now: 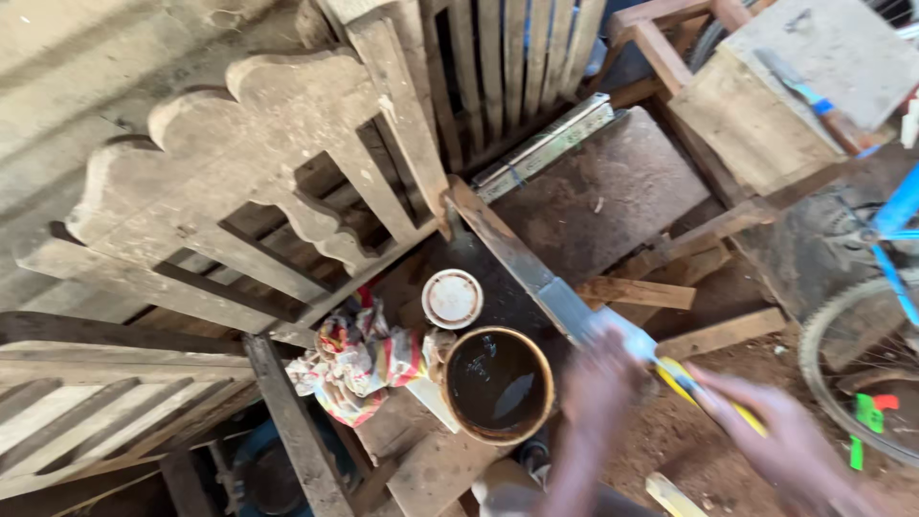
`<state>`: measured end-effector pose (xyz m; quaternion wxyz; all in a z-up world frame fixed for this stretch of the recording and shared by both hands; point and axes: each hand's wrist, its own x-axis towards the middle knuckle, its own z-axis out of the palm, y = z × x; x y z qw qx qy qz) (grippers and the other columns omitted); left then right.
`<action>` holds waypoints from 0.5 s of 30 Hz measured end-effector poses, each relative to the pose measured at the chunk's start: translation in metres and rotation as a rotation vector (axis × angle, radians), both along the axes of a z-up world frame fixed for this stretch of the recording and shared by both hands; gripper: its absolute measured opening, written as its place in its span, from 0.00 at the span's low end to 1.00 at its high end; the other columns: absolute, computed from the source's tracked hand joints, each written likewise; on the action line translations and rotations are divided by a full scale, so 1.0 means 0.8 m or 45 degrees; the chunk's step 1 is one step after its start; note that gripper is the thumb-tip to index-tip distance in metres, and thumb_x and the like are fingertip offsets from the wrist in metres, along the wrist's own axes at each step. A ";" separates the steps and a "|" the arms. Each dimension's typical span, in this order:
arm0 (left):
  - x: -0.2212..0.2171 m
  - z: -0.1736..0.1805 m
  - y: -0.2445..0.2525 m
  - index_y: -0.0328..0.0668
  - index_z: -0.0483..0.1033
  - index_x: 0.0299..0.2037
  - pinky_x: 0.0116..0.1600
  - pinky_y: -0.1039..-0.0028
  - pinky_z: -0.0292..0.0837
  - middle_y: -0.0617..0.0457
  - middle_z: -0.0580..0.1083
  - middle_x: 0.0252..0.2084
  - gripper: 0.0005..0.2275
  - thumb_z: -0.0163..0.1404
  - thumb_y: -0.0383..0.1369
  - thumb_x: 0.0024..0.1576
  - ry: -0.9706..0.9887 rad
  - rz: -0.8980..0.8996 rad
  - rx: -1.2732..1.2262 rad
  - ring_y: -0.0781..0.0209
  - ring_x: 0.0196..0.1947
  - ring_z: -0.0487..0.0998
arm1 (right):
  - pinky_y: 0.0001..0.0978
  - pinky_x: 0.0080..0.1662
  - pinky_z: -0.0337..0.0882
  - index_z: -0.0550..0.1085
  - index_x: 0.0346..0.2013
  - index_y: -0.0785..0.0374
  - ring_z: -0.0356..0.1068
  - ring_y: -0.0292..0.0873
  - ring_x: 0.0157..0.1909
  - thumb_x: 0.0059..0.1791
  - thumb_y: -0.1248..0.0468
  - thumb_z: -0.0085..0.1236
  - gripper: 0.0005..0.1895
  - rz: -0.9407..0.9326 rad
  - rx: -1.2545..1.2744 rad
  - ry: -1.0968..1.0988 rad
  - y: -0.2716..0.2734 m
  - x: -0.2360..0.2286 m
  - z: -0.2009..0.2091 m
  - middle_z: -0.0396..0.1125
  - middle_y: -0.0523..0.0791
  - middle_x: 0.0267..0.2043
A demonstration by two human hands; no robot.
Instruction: The person uses a putty knife to scoop dark liquid from a container and spreads it onto a wooden chair armrest. They repeatedly dip the tool and apply the liquid along the length of the armrest, occasionally wiping excess from the tool.
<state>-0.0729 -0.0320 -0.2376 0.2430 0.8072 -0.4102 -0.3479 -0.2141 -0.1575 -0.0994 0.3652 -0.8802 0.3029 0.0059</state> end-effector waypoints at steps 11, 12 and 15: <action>0.113 -0.015 -0.017 0.30 0.73 0.59 0.68 0.57 0.66 0.36 0.72 0.63 0.17 0.51 0.31 0.62 -0.350 0.366 -0.517 0.44 0.65 0.73 | 0.35 0.37 0.75 0.77 0.60 0.50 0.75 0.39 0.30 0.52 0.51 0.57 0.22 -0.249 0.190 0.370 -0.019 0.118 -0.007 0.78 0.49 0.38; 0.120 -0.008 -0.020 0.29 0.73 0.60 0.67 0.58 0.67 0.36 0.72 0.63 0.19 0.51 0.29 0.59 -0.420 0.341 -0.527 0.44 0.65 0.73 | 0.36 0.37 0.74 0.79 0.60 0.49 0.75 0.40 0.30 0.53 0.50 0.58 0.22 -0.240 0.111 0.435 -0.023 0.123 -0.004 0.76 0.52 0.35; 0.077 0.019 -0.003 0.28 0.72 0.60 0.66 0.57 0.68 0.36 0.72 0.63 0.21 0.50 0.27 0.55 -0.487 0.194 -0.418 0.44 0.66 0.72 | 0.40 0.41 0.77 0.75 0.70 0.49 0.72 0.48 0.36 0.56 0.54 0.56 0.25 -0.237 0.098 0.534 -0.004 0.071 0.002 0.73 0.56 0.38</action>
